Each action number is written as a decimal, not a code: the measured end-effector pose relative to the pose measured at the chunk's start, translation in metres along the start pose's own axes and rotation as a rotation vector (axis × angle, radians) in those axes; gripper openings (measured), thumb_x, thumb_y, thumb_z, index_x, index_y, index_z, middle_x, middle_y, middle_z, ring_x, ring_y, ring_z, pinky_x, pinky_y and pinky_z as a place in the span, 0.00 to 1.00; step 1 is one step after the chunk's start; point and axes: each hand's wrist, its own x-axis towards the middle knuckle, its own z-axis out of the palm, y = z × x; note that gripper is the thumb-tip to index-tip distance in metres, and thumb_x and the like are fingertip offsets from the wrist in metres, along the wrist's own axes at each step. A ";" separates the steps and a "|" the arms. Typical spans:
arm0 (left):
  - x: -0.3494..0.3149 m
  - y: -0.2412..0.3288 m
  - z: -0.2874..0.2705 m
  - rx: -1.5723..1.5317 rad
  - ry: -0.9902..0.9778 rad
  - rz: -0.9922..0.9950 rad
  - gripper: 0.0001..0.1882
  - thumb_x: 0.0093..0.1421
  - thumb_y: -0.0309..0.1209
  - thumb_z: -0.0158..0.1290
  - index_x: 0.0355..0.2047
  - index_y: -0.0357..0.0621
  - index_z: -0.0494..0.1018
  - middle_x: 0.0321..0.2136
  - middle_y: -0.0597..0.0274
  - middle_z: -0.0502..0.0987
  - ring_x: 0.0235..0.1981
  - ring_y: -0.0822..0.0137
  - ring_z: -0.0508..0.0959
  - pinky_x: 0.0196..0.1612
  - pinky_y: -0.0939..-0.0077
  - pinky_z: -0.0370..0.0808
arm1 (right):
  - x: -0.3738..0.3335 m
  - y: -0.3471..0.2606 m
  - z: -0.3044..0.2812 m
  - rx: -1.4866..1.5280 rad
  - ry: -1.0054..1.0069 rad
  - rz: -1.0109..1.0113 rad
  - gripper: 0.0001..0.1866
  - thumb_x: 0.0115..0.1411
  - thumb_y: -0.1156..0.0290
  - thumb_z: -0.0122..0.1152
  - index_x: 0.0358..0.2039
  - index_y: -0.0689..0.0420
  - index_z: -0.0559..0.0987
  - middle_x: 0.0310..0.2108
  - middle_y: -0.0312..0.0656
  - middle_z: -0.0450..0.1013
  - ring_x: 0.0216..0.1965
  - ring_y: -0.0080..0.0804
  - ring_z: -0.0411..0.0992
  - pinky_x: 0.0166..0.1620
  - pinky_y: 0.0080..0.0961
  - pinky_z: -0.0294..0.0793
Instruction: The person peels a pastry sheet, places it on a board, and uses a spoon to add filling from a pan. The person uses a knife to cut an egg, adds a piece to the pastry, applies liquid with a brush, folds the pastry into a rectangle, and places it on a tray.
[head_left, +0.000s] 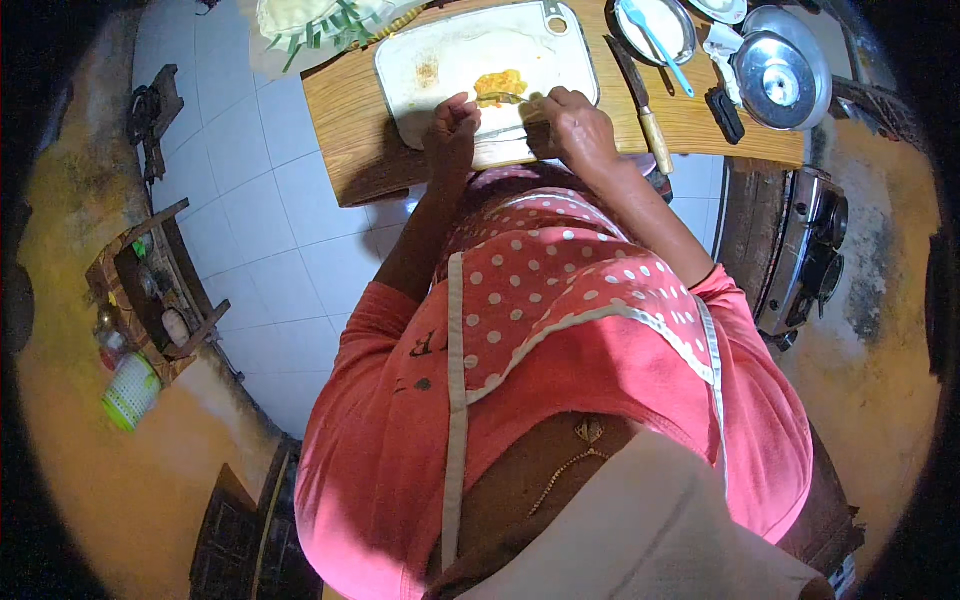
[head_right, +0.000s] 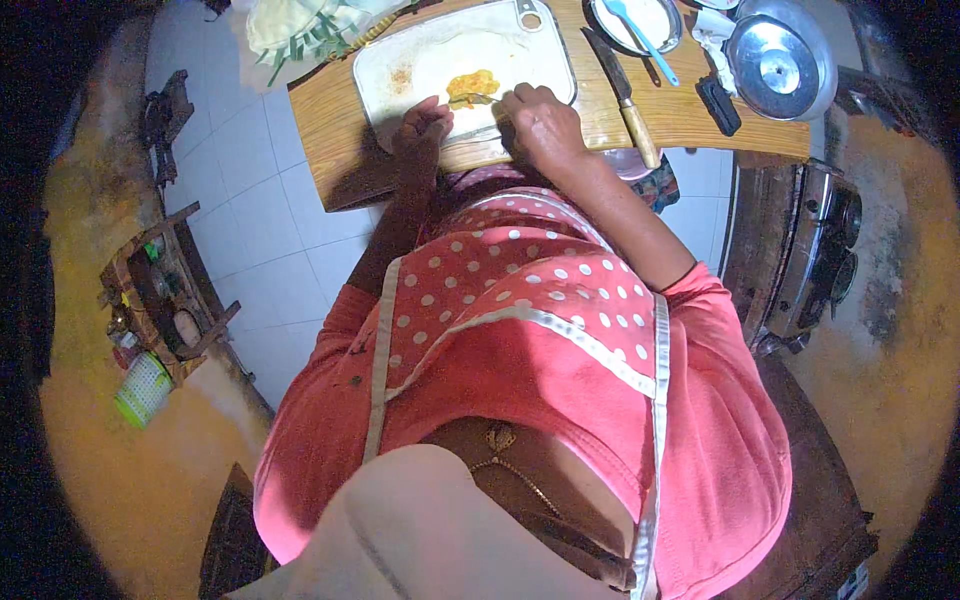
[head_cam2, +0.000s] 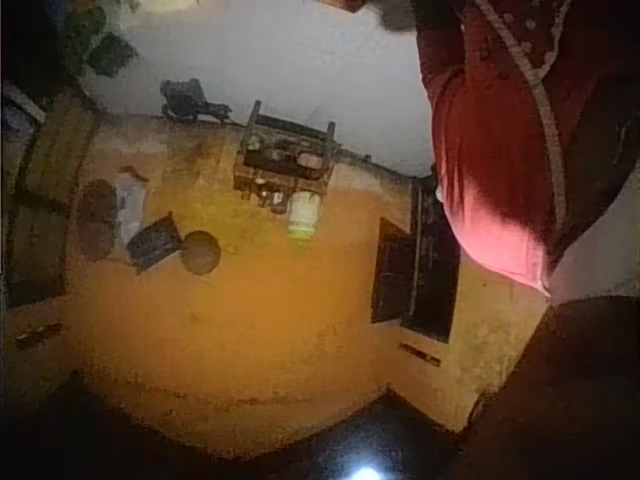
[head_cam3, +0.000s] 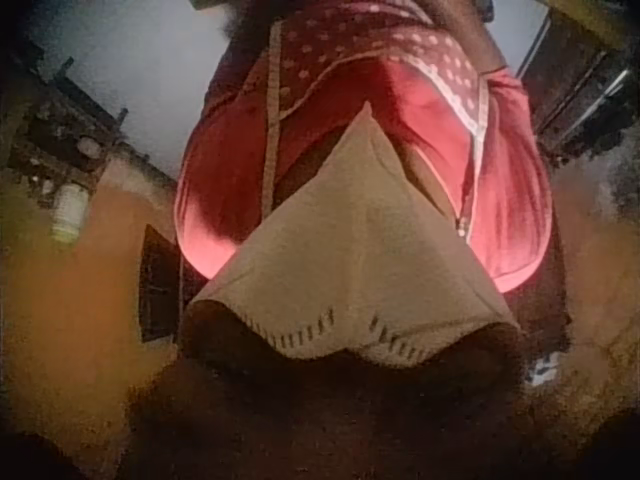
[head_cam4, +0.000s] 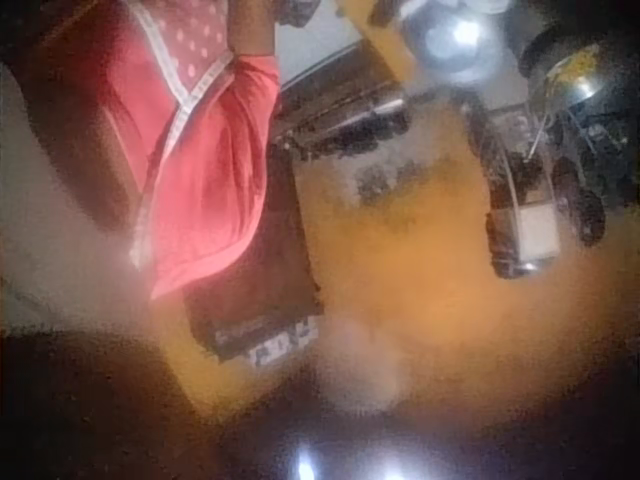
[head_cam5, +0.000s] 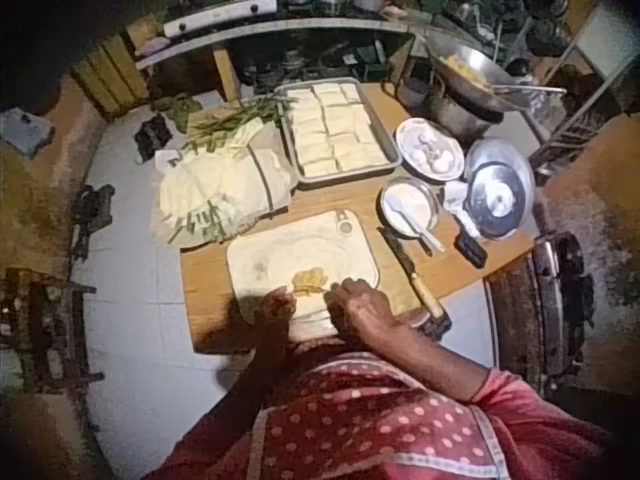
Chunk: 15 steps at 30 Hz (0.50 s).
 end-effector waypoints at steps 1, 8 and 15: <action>-0.003 0.003 0.002 -0.025 0.011 -0.030 0.18 0.53 0.19 0.51 0.47 0.32 0.69 0.35 0.61 0.77 0.37 0.72 0.76 0.44 0.79 0.73 | 0.001 0.000 -0.002 0.001 -0.025 0.021 0.12 0.46 0.75 0.56 0.34 0.55 0.76 0.33 0.44 0.71 0.37 0.45 0.72 0.37 0.38 0.74; -0.016 0.025 0.005 0.077 -0.001 -0.021 0.17 0.54 0.18 0.48 0.45 0.31 0.68 0.32 0.63 0.76 0.33 0.74 0.75 0.43 0.79 0.73 | 0.006 0.012 0.002 0.213 -0.128 0.174 0.11 0.50 0.73 0.56 0.34 0.55 0.81 0.30 0.48 0.75 0.33 0.38 0.75 0.37 0.30 0.74; -0.005 0.044 -0.003 0.101 0.073 0.051 0.12 0.53 0.18 0.47 0.37 0.36 0.74 0.30 0.64 0.76 0.31 0.73 0.74 0.41 0.79 0.72 | 0.012 0.063 -0.049 0.730 -0.143 0.484 0.11 0.54 0.74 0.58 0.39 0.58 0.81 0.30 0.36 0.77 0.32 0.20 0.71 0.37 0.18 0.70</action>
